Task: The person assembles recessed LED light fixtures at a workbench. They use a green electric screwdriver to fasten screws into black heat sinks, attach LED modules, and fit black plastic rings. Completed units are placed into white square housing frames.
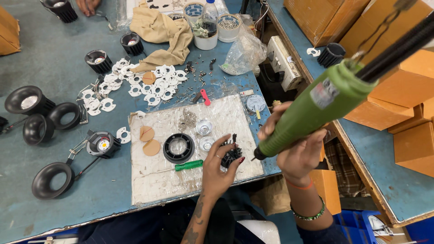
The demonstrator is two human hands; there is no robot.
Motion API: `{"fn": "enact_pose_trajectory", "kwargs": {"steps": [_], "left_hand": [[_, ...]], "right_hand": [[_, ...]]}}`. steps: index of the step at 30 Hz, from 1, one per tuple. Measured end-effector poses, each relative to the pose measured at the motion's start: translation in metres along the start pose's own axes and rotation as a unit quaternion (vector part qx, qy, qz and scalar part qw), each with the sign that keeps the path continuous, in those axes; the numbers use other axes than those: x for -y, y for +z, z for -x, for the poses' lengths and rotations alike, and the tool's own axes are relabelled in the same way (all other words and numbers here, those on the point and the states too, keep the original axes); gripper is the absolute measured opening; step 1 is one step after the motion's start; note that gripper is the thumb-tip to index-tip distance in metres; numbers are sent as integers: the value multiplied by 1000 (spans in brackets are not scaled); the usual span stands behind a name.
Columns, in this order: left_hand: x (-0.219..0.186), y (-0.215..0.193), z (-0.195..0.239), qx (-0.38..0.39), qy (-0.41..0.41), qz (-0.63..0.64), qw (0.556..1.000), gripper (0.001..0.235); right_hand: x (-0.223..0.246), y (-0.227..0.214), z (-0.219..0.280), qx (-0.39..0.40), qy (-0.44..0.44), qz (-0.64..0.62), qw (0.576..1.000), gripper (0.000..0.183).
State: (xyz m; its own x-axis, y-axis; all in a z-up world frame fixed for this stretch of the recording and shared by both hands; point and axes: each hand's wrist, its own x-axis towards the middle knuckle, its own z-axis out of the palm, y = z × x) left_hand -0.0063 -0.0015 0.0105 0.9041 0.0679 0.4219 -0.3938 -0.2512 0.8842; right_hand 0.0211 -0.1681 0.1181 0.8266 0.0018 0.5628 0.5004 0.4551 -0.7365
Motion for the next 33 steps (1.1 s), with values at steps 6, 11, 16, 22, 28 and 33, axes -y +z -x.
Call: {"fn": "enact_pose_trajectory", "kwargs": {"steps": [6,11,16,22,28,33], "left_hand": [[-3,-9,8,-59,-71,259,961,26],[-18,-30,12,-118,-116,360,918,23],[-35,-58,16,-161,-204,429,865,28],[-36,-108,27,-192,-253,486,814,38],[-21,-162,28,-240,-266,489,795,43],[-4,-203,16,-265,-219,508,789,45]], "right_hand": [[4,6,10,-87,-223,327,914,68],[-3,21,44,18,-236,497,835,29],[-20,42,58,100,-145,473,863,29],[-39,61,60,101,-105,471,870,28],[-70,55,38,163,-66,522,834,48],[-91,38,17,228,13,519,824,76]]}}
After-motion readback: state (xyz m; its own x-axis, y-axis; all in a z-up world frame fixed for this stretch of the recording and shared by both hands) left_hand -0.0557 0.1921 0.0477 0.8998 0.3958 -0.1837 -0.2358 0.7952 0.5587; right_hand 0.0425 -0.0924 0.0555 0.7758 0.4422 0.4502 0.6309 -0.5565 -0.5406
